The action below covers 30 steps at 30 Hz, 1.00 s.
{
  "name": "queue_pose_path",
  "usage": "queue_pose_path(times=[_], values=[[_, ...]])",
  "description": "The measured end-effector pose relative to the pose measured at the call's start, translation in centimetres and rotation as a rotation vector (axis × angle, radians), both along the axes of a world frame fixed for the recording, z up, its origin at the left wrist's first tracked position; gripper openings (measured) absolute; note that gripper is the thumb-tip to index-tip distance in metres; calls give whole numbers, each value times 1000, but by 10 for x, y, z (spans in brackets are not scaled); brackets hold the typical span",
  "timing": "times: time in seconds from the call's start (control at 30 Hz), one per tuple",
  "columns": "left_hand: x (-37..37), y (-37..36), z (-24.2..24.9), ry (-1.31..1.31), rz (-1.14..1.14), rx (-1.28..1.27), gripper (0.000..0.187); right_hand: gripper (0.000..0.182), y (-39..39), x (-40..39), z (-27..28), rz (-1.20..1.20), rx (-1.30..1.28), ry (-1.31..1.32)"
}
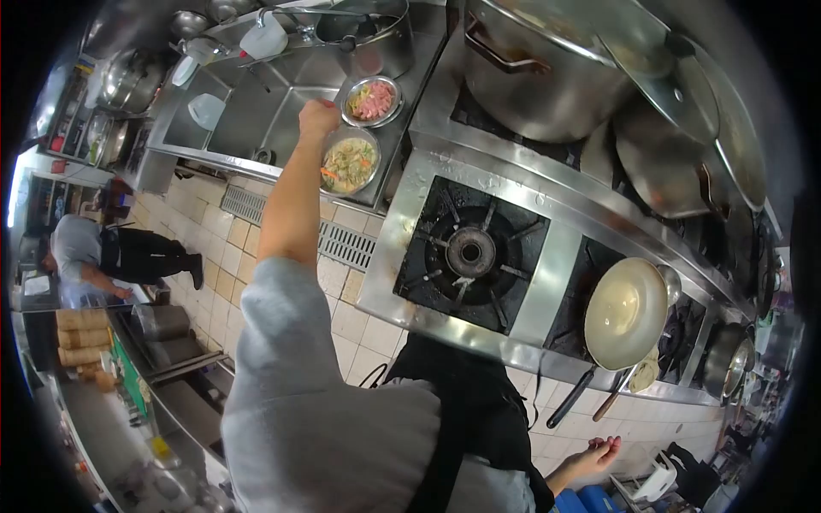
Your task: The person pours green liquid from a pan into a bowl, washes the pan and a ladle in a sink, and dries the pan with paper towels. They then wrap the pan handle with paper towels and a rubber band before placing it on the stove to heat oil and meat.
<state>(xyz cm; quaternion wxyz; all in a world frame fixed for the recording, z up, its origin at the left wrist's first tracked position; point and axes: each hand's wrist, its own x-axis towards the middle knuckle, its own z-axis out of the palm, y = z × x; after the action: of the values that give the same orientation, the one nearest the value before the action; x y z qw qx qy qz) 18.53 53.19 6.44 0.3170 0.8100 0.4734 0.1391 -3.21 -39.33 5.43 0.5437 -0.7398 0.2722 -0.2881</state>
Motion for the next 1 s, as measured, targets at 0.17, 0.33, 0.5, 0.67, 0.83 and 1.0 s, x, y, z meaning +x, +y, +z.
queue_pose_path(times=[0.17,0.33,0.5,0.67,0.83,1.0], values=[[32,21,-18,220,-34,133,30,33,40,12,34,-26,-100,58],[41,29,-21,349,-93,-73,29,34,56,32,41,13,-146,68],[41,41,-34,61,-22,-394,26,33,100,57,43,26,-149,85],[46,28,-15,-457,90,-801,21,32,126,69,53,152,-253,140],[33,52,-25,-500,11,-925,24,31,126,70,59,147,-280,127],[-6,59,17,-512,-50,-960,35,30,104,60,43,176,-198,77]])
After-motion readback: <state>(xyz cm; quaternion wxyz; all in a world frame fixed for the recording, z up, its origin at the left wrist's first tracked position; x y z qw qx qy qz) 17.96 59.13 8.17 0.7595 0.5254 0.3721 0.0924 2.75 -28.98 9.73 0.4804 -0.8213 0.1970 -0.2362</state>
